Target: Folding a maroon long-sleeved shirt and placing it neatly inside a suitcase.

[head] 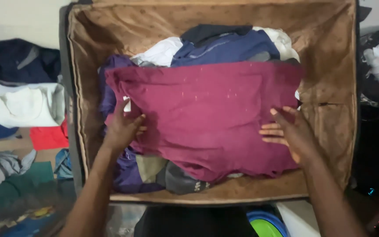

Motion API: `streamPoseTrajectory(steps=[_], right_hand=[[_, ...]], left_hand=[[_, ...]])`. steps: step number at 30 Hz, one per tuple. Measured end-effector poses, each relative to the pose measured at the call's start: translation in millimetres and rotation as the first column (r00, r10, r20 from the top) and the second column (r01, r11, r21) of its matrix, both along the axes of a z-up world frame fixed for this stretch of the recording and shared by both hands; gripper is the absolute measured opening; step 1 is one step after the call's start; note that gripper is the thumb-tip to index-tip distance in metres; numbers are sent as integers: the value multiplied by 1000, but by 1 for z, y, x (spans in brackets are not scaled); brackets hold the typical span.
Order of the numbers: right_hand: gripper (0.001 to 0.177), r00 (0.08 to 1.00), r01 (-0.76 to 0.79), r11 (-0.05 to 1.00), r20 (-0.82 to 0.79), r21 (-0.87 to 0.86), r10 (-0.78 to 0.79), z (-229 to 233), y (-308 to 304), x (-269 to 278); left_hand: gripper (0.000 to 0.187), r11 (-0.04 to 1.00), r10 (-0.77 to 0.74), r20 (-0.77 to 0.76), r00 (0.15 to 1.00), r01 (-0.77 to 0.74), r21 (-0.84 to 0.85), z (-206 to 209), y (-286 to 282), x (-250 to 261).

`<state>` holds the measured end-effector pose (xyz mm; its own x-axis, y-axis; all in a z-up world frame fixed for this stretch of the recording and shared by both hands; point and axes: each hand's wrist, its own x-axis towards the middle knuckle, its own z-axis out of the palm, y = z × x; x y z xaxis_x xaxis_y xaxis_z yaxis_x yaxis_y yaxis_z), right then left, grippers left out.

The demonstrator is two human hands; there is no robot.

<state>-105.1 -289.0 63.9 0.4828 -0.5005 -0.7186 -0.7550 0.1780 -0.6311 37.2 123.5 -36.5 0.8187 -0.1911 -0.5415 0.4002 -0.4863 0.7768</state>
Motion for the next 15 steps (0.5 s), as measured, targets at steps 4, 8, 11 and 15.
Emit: streamPoseTrajectory(steps=[4,8,11,15], right_hand=[[50,991,127,987,39,96,-131,-23,-4,24],[37,992,86,989,82,119,-96,-56,-22,32],[26,978,126,975,144,182,-153,-49,-26,55],[35,720,21,880,603,475,-343,-109,-104,62]], left_hand=[[91,917,158,-252,955,-237,-321,-51,-7,12],[108,960,194,-296,935,-244,-140,-28,-39,23],[105,977,212,-206,955,-215,8,-21,-42,40],[84,782,406,-111,907,-408,-472,-48,-38,68]])
